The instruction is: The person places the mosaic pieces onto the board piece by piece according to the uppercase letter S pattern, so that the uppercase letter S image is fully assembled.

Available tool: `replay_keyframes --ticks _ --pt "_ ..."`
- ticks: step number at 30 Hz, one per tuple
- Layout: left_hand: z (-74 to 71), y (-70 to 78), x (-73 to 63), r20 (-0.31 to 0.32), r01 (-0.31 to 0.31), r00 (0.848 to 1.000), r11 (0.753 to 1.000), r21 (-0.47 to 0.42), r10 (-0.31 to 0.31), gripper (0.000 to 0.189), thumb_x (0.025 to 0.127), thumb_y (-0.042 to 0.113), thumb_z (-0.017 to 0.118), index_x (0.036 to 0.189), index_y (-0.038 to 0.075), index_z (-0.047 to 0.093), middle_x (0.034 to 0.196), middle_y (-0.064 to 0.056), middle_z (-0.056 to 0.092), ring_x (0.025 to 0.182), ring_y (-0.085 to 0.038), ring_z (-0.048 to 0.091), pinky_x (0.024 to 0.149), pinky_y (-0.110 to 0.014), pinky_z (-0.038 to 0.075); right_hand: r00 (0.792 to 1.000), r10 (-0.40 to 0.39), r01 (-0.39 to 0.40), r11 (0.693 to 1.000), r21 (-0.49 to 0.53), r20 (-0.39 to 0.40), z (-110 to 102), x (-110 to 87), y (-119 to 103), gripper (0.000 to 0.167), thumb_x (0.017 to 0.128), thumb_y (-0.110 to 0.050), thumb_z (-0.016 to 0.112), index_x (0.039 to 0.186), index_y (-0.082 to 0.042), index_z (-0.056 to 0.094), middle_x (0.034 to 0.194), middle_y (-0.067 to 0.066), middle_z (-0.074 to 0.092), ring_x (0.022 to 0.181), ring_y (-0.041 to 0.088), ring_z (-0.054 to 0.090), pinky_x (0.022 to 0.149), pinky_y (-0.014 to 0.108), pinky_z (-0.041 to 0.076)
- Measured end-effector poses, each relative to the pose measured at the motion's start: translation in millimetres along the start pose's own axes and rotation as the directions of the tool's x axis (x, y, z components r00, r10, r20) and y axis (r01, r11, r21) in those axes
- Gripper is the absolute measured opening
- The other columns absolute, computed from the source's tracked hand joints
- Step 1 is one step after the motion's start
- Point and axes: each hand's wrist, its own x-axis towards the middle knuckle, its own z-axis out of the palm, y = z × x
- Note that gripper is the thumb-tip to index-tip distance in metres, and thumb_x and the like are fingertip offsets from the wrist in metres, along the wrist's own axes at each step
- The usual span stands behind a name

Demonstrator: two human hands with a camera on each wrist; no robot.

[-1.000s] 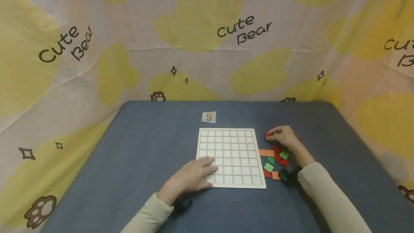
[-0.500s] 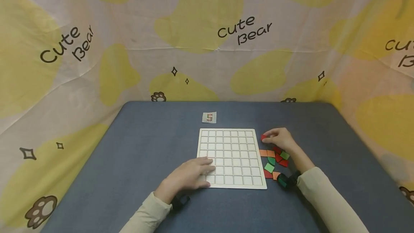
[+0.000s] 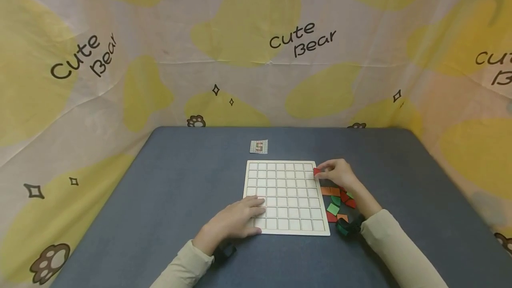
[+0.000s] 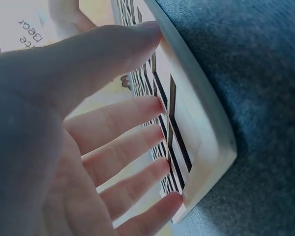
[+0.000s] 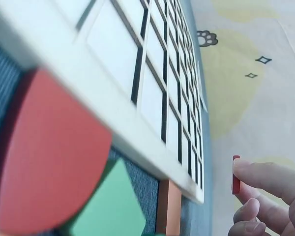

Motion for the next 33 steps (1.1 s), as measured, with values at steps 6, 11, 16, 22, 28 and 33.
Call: replay_keyframes --ticks 6,11,16,22,28,33 --pt "-1.2 1.8 -0.9 -0.012 -0.014 1.0 1.0 0.015 0.015 0.05 0.082 0.033 0.074 0.126 0.01 0.064 0.14 -0.009 0.057 0.133 -0.028 0.052 0.11 -0.039 0.045 1.0 -0.017 0.017 1.0 0.02 0.0 7.0 2.2 0.8 0.037 0.081 -0.019 0.076 0.11 0.003 0.069 0.068 0.0 0.048 0.068 0.018 0.039 0.053 0.027 0.032" --pt "-1.2 3.4 -2.6 -0.025 -0.013 1.0 0.999 0.031 0.014 0.05 0.082 0.034 0.074 0.125 0.011 0.065 0.139 -0.008 0.058 0.131 -0.027 0.054 0.108 -0.038 0.047 1.0 -0.02 0.02 0.999 0.025 0.005 12.4 2.2 -2.2 0.035 0.081 -0.018 0.076 0.109 0.002 0.07 0.064 -0.002 0.047 0.066 0.017 0.039 0.053 0.026 0.032" --pt "-1.2 3.8 -2.6 -0.026 -0.005 1.0 0.999 0.036 0.006 0.051 0.082 0.035 0.073 0.126 0.011 0.064 0.14 -0.008 0.058 0.131 -0.026 0.053 0.108 -0.037 0.047 0.999 -0.042 0.041 0.998 0.038 0.021 16.9 2.6 -6.9 0.033 0.082 -0.017 0.075 0.108 0.002 0.071 0.062 -0.003 0.047 0.057 0.014 0.034 0.047 0.025 0.029" --pt "-2.1 3.2 -2.8 -0.047 -0.021 0.999 0.999 0.047 0.023 0.051 0.082 0.033 0.074 0.126 0.01 0.064 0.139 -0.009 0.058 0.13 -0.027 0.054 0.108 -0.037 0.047 0.998 -0.046 0.043 0.997 0.069 0.036 23.9 5.0 -12.0 0.032 0.082 -0.017 0.076 0.108 0.0 0.071 0.062 -0.003 0.049 0.063 0.015 0.038 0.051 0.025 0.032" --pt "-2.2 2.9 -3.3 -0.039 -0.004 0.999 0.999 0.045 0.006 0.052 0.082 0.035 0.073 0.127 0.011 0.064 0.14 -0.008 0.057 0.131 -0.025 0.054 0.109 -0.036 0.046 0.998 -0.053 0.051 0.996 0.066 0.036 31.1 7.2 -16.5 0.03 0.082 -0.016 0.075 0.106 0.0 0.072 0.063 -0.001 0.051 0.062 0.016 0.041 0.052 0.025 0.034" --pt "-0.4 3.1 -2.6 -0.022 0.015 1.0 0.999 0.035 -0.014 0.053 0.083 0.037 0.072 0.128 0.011 0.063 0.142 -0.008 0.056 0.133 -0.026 0.052 0.111 -0.037 0.044 0.998 -0.047 0.045 0.997 0.059 0.038 36.9 9.6 -17.4 0.029 0.082 -0.017 0.075 0.106 -0.001 0.072 0.067 0.001 0.055 0.065 0.016 0.044 0.055 0.026 0.036"
